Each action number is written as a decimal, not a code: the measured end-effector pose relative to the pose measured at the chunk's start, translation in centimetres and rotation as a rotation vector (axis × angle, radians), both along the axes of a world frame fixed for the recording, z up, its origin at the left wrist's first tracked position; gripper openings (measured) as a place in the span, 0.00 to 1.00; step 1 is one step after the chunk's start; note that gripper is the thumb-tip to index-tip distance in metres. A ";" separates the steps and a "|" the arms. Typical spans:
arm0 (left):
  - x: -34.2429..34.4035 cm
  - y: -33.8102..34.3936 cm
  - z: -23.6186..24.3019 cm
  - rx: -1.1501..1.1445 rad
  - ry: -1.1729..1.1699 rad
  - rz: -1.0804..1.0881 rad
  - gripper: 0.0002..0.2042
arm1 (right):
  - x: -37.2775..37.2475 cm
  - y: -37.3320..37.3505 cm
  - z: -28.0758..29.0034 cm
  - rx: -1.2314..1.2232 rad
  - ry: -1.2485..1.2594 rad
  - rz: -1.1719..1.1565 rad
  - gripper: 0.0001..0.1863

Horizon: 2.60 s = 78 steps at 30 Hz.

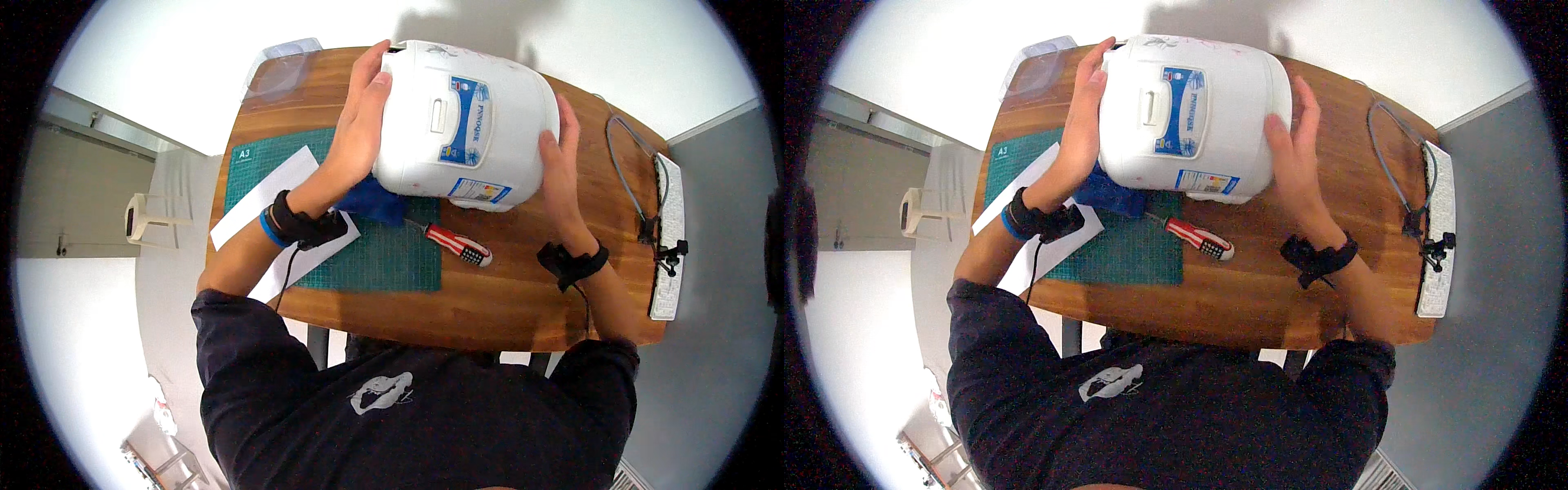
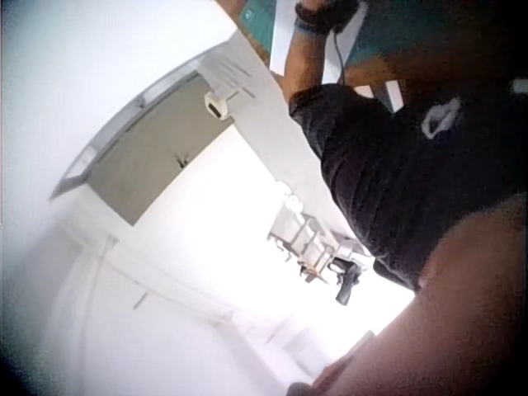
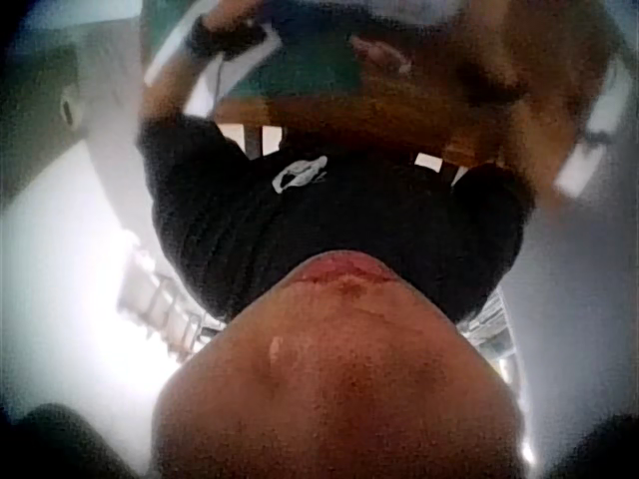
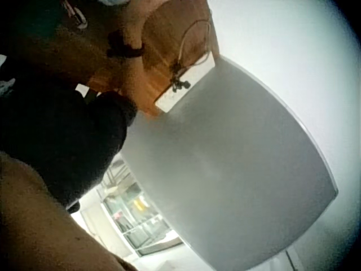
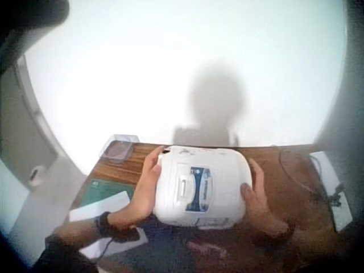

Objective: The person repairs a white cylindrical appliance by connecting internal wires and tightening a screw with a screwdriver. They then wipe the exterior of the appliance with a blue cloth and reassemble the unit by placing the top cover back on.

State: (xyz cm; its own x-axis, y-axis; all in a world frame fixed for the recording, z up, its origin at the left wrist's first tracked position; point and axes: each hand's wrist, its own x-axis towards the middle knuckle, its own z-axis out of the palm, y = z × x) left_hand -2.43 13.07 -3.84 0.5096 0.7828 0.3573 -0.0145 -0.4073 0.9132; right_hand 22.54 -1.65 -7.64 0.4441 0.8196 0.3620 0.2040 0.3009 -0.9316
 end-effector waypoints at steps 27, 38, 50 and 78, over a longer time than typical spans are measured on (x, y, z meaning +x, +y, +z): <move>1.5 -3.6 -0.8 -0.494 0.194 -0.609 0.29 | 7.0 -8.7 6.9 -0.022 -0.720 -0.135 0.46; -0.6 -1.6 -3.2 -0.169 0.398 -0.531 0.28 | 3.6 -7.2 8.7 0.017 -0.902 -0.039 0.48; -6.7 -3.5 -3.6 0.732 0.667 -0.638 0.16 | -0.8 -4.0 11.9 -0.242 -1.316 -0.106 0.51; -5.7 -3.7 0.2 0.559 0.212 -0.258 0.44 | 0.3 -6.5 8.0 -0.160 -1.059 -0.115 0.62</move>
